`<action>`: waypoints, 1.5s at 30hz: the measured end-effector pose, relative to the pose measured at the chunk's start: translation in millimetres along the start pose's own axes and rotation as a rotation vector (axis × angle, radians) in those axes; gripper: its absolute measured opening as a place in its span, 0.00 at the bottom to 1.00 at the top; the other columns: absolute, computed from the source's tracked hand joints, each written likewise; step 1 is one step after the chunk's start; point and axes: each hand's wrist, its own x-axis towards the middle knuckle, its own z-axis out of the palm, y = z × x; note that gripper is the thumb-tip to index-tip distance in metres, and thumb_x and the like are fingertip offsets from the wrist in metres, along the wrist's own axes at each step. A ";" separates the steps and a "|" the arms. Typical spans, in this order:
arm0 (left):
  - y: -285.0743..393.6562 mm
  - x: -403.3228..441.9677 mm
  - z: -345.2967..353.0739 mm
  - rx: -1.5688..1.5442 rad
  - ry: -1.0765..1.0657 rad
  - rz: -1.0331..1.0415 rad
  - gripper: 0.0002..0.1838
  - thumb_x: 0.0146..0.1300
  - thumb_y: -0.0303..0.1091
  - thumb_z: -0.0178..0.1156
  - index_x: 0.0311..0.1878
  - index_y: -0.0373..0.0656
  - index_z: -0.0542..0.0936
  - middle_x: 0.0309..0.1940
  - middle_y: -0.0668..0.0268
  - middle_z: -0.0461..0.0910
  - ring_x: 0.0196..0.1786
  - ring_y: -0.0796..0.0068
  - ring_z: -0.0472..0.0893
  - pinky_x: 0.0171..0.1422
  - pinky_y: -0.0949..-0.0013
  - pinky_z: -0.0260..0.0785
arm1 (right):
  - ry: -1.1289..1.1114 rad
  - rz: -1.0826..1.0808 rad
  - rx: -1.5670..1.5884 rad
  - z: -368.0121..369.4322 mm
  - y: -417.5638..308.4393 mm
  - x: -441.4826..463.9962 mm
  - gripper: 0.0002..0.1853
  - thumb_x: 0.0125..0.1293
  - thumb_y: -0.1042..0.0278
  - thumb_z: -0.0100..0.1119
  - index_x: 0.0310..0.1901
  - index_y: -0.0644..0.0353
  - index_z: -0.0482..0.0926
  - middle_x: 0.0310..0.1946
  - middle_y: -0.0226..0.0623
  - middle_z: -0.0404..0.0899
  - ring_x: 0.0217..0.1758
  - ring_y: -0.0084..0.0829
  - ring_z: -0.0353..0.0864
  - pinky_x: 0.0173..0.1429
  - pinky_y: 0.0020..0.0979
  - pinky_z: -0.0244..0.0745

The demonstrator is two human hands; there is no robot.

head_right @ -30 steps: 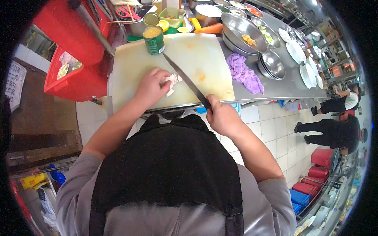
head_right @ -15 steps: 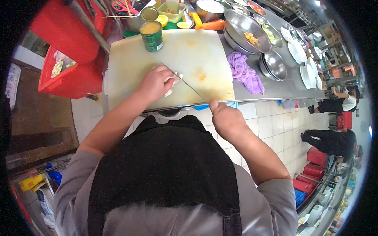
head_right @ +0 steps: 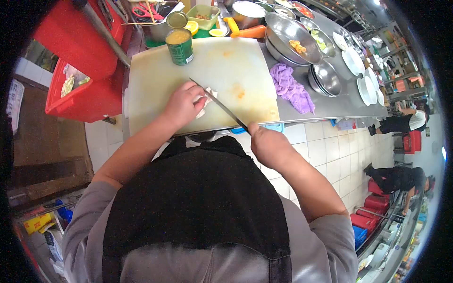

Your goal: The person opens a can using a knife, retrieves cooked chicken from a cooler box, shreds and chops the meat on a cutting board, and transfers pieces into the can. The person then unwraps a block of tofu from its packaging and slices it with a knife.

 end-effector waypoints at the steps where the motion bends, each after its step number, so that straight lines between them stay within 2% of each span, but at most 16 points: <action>1: -1.0 -1.5 0.2 -0.013 -0.008 0.002 0.07 0.57 0.31 0.69 0.37 0.41 0.84 0.37 0.59 0.79 0.45 0.52 0.80 0.50 0.54 0.75 | -0.017 0.028 0.010 10.7 0.9 6.9 0.07 0.69 0.75 0.47 0.46 0.64 0.69 0.36 0.57 0.83 0.42 0.58 0.84 0.45 0.54 0.78; 4: -0.6 -3.2 -2.7 0.023 -0.026 0.014 0.08 0.59 0.30 0.68 0.40 0.40 0.83 0.41 0.57 0.81 0.45 0.50 0.81 0.50 0.55 0.76 | -0.031 0.073 0.019 33.3 -2.7 29.6 0.07 0.68 0.75 0.48 0.46 0.64 0.70 0.36 0.57 0.83 0.42 0.58 0.84 0.46 0.53 0.78; 7: 10.4 -6.6 -11.2 -0.027 0.120 -0.048 0.08 0.60 0.30 0.66 0.42 0.39 0.82 0.43 0.55 0.80 0.44 0.49 0.82 0.49 0.54 0.76 | 0.041 0.040 -0.010 21.4 -1.8 26.9 0.08 0.68 0.74 0.49 0.47 0.64 0.70 0.35 0.57 0.83 0.43 0.57 0.85 0.47 0.54 0.78; 10: 9.9 -6.1 -16.9 0.043 -0.059 -0.100 0.10 0.58 0.28 0.65 0.43 0.39 0.83 0.45 0.57 0.80 0.49 0.50 0.80 0.54 0.53 0.75 | 0.050 -0.010 0.008 -3.7 -3.9 4.0 0.09 0.68 0.74 0.48 0.48 0.64 0.70 0.35 0.57 0.83 0.42 0.57 0.85 0.46 0.54 0.78; 13: -0.2 -9.2 -10.9 0.011 -0.067 -0.057 0.11 0.59 0.30 0.65 0.45 0.39 0.81 0.45 0.55 0.81 0.46 0.49 0.82 0.52 0.55 0.76 | -0.028 0.029 0.012 21.6 0.6 19.1 0.08 0.69 0.74 0.48 0.47 0.63 0.70 0.36 0.58 0.83 0.42 0.60 0.84 0.46 0.54 0.78; 15: -2.6 -12.0 -8.8 -0.001 -0.033 -0.018 0.11 0.59 0.30 0.65 0.45 0.39 0.81 0.45 0.55 0.81 0.46 0.50 0.82 0.52 0.55 0.76 | -0.004 0.060 0.041 43.5 -7.2 34.7 0.07 0.69 0.74 0.47 0.46 0.63 0.70 0.37 0.59 0.83 0.42 0.61 0.84 0.46 0.55 0.78; 20: -0.1 -10.5 -18.4 0.048 -0.013 -0.038 0.11 0.58 0.32 0.66 0.43 0.39 0.82 0.44 0.55 0.81 0.46 0.50 0.82 0.52 0.56 0.76 | 0.051 -0.030 0.001 3.8 -5.8 18.3 0.08 0.69 0.73 0.48 0.48 0.63 0.70 0.35 0.58 0.83 0.42 0.59 0.84 0.46 0.55 0.77; 23: -0.1 -12.5 -17.3 0.086 -0.057 -0.091 0.12 0.58 0.33 0.67 0.44 0.38 0.82 0.44 0.55 0.82 0.47 0.50 0.82 0.53 0.56 0.76 | -0.034 -0.033 -0.023 -12.0 -7.3 -2.5 0.09 0.69 0.73 0.48 0.49 0.62 0.71 0.36 0.58 0.83 0.43 0.58 0.85 0.47 0.55 0.78; 26: -4.3 -17.7 -14.0 0.048 -0.056 -0.094 0.13 0.58 0.34 0.67 0.44 0.38 0.81 0.45 0.55 0.82 0.47 0.51 0.82 0.54 0.56 0.76 | -0.077 0.087 0.003 35.9 -10.2 29.6 0.08 0.70 0.73 0.46 0.48 0.63 0.70 0.38 0.60 0.84 0.45 0.58 0.85 0.48 0.55 0.78; 27: -4.5 -18.2 -13.6 0.041 -0.047 -0.080 0.13 0.58 0.34 0.67 0.44 0.38 0.81 0.45 0.55 0.82 0.47 0.51 0.82 0.54 0.56 0.76 | -0.028 0.032 0.046 41.5 -16.5 36.4 0.08 0.71 0.73 0.44 0.48 0.63 0.71 0.39 0.61 0.84 0.45 0.59 0.85 0.48 0.55 0.78; 34: 0.3 -18.1 -21.6 0.096 -0.042 -0.103 0.12 0.58 0.33 0.67 0.44 0.39 0.82 0.44 0.57 0.82 0.48 0.52 0.82 0.53 0.54 0.76 | -0.014 -0.032 -0.066 -20.1 -13.8 1.9 0.08 0.70 0.74 0.46 0.48 0.63 0.70 0.37 0.55 0.84 0.44 0.57 0.85 0.48 0.53 0.78; 35: -1.2 -18.5 -19.9 0.075 -0.045 -0.104 0.12 0.58 0.33 0.67 0.44 0.39 0.82 0.44 0.57 0.82 0.48 0.52 0.82 0.53 0.54 0.76 | -0.086 -0.008 -0.093 -24.3 -15.6 -1.3 0.09 0.69 0.75 0.48 0.49 0.63 0.70 0.37 0.54 0.84 0.43 0.58 0.85 0.48 0.52 0.78; 40: -9.1 -23.2 -14.9 0.042 -0.059 -0.103 0.12 0.59 0.34 0.67 0.44 0.38 0.82 0.45 0.56 0.82 0.48 0.52 0.82 0.54 0.55 0.76 | -0.046 -0.004 0.030 45.7 -14.1 40.2 0.08 0.70 0.75 0.45 0.48 0.63 0.70 0.36 0.61 0.83 0.43 0.60 0.84 0.47 0.57 0.77; 45: 0.9 -23.2 -23.1 0.016 -0.010 -0.169 0.11 0.60 0.33 0.67 0.42 0.38 0.82 0.43 0.54 0.82 0.47 0.50 0.82 0.53 0.55 0.76 | 0.014 -0.032 0.000 4.1 -14.5 26.0 0.08 0.69 0.74 0.47 0.48 0.63 0.70 0.35 0.57 0.84 0.43 0.58 0.85 0.47 0.56 0.77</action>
